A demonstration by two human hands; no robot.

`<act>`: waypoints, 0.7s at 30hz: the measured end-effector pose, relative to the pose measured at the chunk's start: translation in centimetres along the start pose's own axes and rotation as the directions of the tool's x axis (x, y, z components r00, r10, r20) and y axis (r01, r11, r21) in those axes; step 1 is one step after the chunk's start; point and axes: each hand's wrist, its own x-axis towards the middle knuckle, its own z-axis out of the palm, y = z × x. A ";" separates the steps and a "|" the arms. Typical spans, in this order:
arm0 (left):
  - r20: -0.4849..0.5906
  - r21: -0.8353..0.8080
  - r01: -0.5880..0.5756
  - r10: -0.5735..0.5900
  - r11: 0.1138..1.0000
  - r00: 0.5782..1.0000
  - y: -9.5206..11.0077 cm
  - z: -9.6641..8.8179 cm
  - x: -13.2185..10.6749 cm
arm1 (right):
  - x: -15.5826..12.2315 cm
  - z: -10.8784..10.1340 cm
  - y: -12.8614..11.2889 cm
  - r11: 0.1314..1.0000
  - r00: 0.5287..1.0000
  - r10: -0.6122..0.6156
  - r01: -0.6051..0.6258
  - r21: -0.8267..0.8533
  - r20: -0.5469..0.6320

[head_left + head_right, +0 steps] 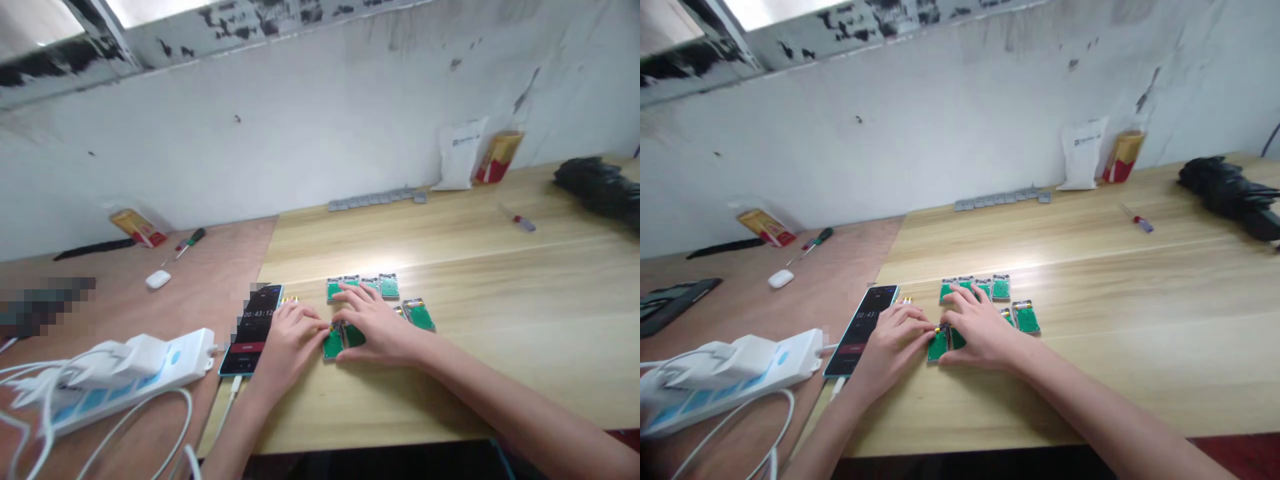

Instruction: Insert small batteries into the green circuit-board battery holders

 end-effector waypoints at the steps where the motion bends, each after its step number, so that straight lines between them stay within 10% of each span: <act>1: -0.001 -0.011 0.005 -0.005 1.000 1.000 -0.1 0.0 0.0 | 0.0 0.0 0.0 1.000 1.000 0.000 0.000 0.008 0.001; 21: 0.070 -0.255 0.186 -0.174 0.949 0.982 0.2 1.1 0.3 | 0.0 0.9 0.5 0.999 0.999 -0.037 0.038 0.032 -0.012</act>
